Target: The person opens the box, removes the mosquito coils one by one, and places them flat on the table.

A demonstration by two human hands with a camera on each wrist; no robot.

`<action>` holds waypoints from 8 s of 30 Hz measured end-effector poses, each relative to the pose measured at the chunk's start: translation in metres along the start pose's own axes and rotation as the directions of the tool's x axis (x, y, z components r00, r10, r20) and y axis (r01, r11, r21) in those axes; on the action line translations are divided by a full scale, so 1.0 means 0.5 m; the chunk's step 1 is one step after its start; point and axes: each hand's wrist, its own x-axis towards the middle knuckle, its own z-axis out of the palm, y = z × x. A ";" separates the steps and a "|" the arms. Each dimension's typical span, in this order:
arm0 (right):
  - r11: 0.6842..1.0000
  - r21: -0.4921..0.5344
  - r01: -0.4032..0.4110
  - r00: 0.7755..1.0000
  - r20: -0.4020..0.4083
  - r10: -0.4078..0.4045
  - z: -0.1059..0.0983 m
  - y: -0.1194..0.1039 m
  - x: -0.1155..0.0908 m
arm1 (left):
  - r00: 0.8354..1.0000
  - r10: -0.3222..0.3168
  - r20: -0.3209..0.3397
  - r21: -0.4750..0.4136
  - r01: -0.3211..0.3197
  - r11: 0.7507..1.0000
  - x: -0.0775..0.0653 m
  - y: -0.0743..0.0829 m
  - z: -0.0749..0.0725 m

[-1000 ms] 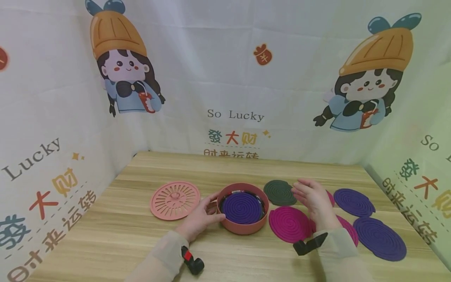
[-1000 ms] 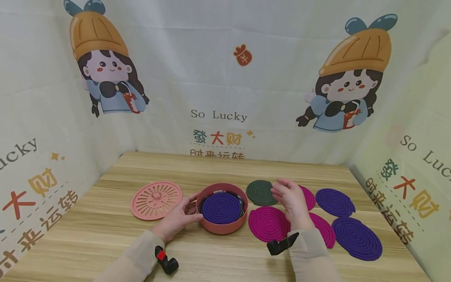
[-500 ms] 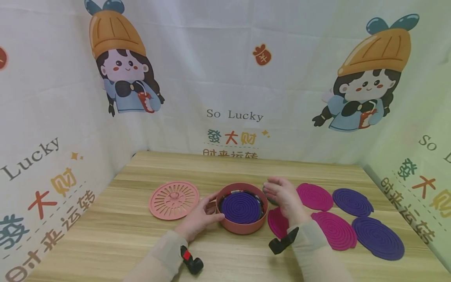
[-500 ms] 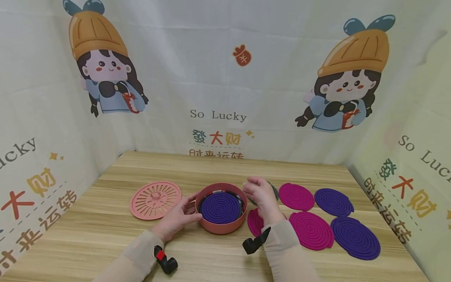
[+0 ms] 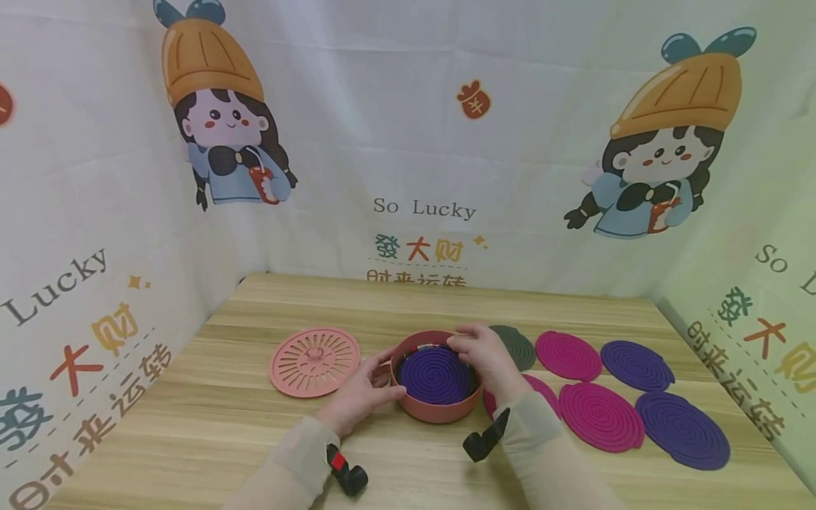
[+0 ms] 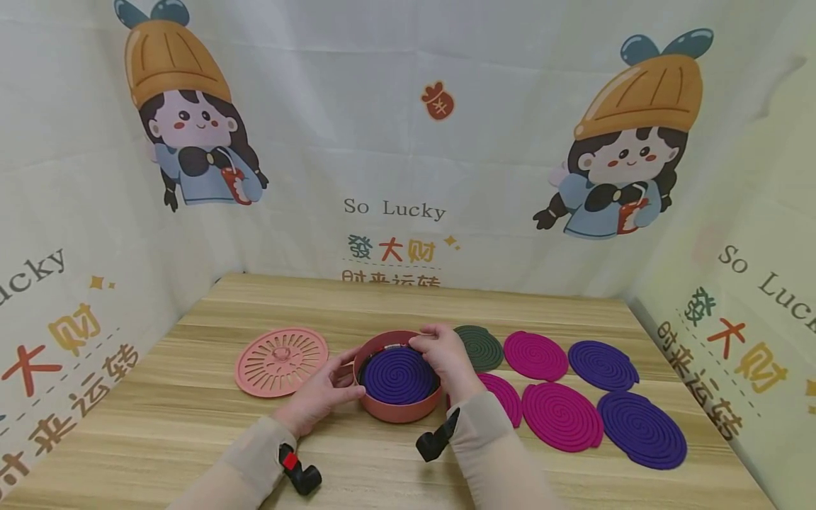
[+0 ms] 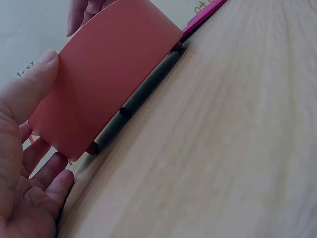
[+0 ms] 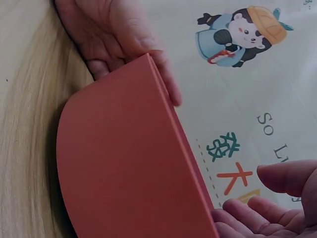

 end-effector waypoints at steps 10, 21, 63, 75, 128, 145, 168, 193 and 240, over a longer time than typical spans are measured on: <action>0.966 -0.257 -0.002 1.000 -0.027 -0.005 0.024 0.013 0.008 | 1.000 -0.004 0.010 -0.013 0.004 1.000 0.001 -0.002 0.002; 0.964 -0.257 -0.062 0.997 -0.049 0.051 0.033 0.011 0.008 | 1.000 -0.001 0.018 -0.018 0.001 1.000 0.003 0.000 0.003; 0.990 -0.144 -0.015 0.987 -0.161 -0.009 0.050 0.013 -0.001 | 1.000 -0.002 0.014 -0.001 0.002 1.000 0.001 0.000 0.001; 0.999 -0.028 -0.036 0.985 -0.171 0.031 0.055 0.013 -0.003 | 1.000 0.003 0.022 -0.008 -0.003 1.000 0.002 0.002 0.000; 0.996 0.073 -0.044 0.997 -0.066 0.049 0.032 0.006 -0.013 | 1.000 0.005 0.027 -0.007 -0.005 1.000 0.000 -0.001 -0.002; 0.995 0.040 -0.087 0.996 0.030 0.086 0.013 0.003 -0.023 | 1.000 0.003 0.026 -0.017 -0.003 1.000 0.001 0.000 -0.001; 0.995 0.059 -0.079 0.995 0.062 0.075 0.011 0.014 -0.018 | 0.999 0.010 0.036 -0.008 -0.010 1.000 0.002 0.001 -0.003; 0.935 0.342 -0.092 0.994 0.087 0.066 -0.017 0.021 -0.014 | 0.999 0.010 0.049 -0.043 -0.008 0.999 0.003 -0.002 -0.003; 0.876 0.459 -0.146 0.921 0.386 -0.048 -0.283 0.104 -0.137 | 0.999 0.026 0.037 -0.028 -0.025 0.999 0.001 0.000 -0.001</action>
